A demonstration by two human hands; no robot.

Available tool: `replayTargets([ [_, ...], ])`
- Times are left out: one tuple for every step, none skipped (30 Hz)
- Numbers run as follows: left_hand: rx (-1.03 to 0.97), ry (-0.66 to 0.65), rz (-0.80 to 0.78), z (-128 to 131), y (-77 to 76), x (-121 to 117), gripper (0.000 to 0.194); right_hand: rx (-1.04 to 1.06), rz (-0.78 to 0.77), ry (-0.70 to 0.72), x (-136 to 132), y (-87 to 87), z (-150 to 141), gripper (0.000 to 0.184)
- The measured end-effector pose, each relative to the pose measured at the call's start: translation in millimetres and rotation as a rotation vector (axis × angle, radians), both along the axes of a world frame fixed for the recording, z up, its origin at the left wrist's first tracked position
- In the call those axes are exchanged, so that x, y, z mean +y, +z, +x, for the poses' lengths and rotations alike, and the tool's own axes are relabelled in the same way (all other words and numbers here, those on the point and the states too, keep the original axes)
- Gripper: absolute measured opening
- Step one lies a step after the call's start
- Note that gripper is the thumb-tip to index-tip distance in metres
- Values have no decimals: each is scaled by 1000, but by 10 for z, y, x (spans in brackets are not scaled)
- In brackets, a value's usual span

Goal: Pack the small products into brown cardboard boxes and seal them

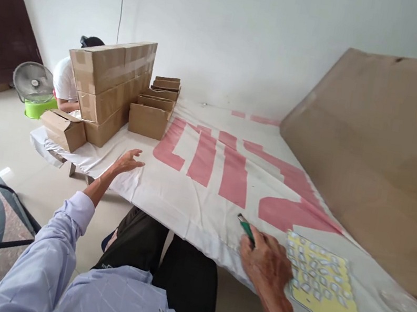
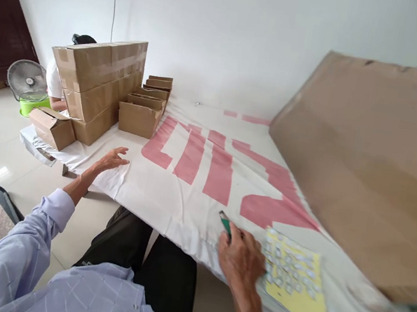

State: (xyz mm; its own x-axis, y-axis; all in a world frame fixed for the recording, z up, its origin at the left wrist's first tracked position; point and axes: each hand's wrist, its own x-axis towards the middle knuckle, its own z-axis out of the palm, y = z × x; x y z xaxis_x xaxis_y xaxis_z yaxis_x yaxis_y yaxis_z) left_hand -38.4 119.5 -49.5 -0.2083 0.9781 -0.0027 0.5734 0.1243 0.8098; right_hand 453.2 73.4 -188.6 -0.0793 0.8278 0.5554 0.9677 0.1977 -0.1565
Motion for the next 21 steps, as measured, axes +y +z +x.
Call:
replayTargets([
  [7,17,15,-30,-24,-127,67,-2,2,4,-3,-10,6,41],
  [18,36,33,-68,-42,-252,66,-2,3,5,-6,-14,8,40],
  [32,57,53,-118,-52,-372,64,1,4,4,-8,-13,7,40],
  [51,84,74,-182,-50,-483,62,5,4,2,-9,-10,4,40],
  [73,117,97,-262,-33,-583,60,9,5,-3,-8,-6,-1,40],
  [101,159,120,-361,0,-672,58,13,4,-9,-6,-2,-7,40],
  [132,212,142,-477,52,-751,55,17,2,-13,-4,3,-13,40],
  [168,274,163,-610,123,-820,51,20,1,-16,-2,7,-19,40],
  [208,347,182,-757,212,-880,48,22,-1,-18,0,12,-25,40],
  [251,426,199,-914,317,-931,45,23,-2,-19,0,17,-31,40],
  [293,508,213,-1077,433,-973,45,24,-3,-17,-1,23,-37,40],
  [333,584,220,-1240,556,-1006,48,24,-3,-15,-4,30,-42,40],
  [368,661,223,-1397,680,-1026,54,26,-5,-15,-8,37,-46,39],
  [401,728,225,-1542,798,-1034,61,27,-9,-16,-11,45,-50,39],
  [428,782,220,-1673,907,-1028,68,30,-14,-17,-15,52,-53,38],
  [450,824,209,-1785,1001,-1008,73,34,-20,-19,-18,60,-57,38],
  [466,847,193,-1877,1079,-978,78,38,-25,-22,-19,67,-60,38],
  [477,859,175,-1950,1140,-939,80,43,-29,-26,-20,74,-64,38],
  [486,862,156,-2005,1184,-895,81,48,-32,-31,-20,83,-69,38],
  [495,857,139,-2045,1214,-851,80,53,-35,-35,-20,92,-75,38],
  [503,849,126,-2071,1232,-810,77,56,-38,-40,-20,103,-82,37],
])
